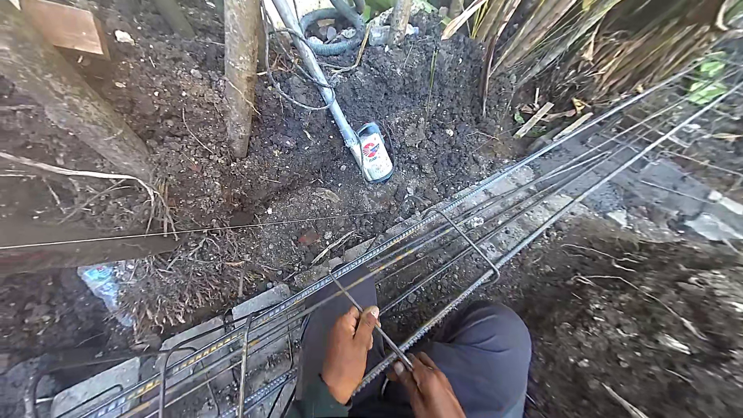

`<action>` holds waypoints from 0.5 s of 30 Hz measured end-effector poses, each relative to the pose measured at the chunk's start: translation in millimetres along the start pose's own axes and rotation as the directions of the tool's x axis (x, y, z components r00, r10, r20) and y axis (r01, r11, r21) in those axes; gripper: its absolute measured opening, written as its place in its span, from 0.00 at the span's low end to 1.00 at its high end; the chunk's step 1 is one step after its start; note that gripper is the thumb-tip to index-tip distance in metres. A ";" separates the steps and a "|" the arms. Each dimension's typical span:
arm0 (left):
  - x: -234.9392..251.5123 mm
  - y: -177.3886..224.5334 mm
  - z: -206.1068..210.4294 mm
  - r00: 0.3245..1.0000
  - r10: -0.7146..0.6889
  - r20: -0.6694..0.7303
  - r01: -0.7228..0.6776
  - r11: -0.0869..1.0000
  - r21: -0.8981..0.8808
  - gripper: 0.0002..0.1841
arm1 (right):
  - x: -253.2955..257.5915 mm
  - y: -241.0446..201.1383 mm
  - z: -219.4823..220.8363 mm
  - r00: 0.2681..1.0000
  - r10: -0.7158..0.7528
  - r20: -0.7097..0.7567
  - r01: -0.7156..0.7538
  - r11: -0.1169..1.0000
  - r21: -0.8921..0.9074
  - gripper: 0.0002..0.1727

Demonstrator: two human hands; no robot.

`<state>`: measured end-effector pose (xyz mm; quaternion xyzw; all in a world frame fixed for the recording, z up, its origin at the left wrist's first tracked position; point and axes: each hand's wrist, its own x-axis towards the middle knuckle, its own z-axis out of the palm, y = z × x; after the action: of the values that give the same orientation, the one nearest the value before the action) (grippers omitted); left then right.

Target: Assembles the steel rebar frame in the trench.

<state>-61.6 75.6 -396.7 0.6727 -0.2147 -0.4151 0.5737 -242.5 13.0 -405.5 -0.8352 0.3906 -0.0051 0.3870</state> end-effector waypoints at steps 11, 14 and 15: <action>-6.1 -2.9 -13.8 0.998 -0.018 -0.062 0.006 0.984 -0.176 0.14 | -6.7 38.1 0.3 0.987 -0.063 0.147 -0.014 0.882 0.472 0.16; -4.9 1.5 -13.7 0.995 0.037 -0.090 -0.058 0.968 -0.243 0.11 | -15.8 58.8 -2.7 0.979 -0.165 0.120 0.098 0.897 0.430 0.11; -4.3 4.1 -13.8 0.993 0.047 -0.105 -0.070 0.971 -0.231 0.11 | -18.9 61.1 -4.2 0.979 -0.183 0.085 0.137 0.913 0.383 0.12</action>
<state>-52.1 86.1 -391.4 0.6135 -0.1554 -0.3864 0.6709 -296.5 -1.5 -436.8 -0.7737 0.2887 -0.0615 0.5606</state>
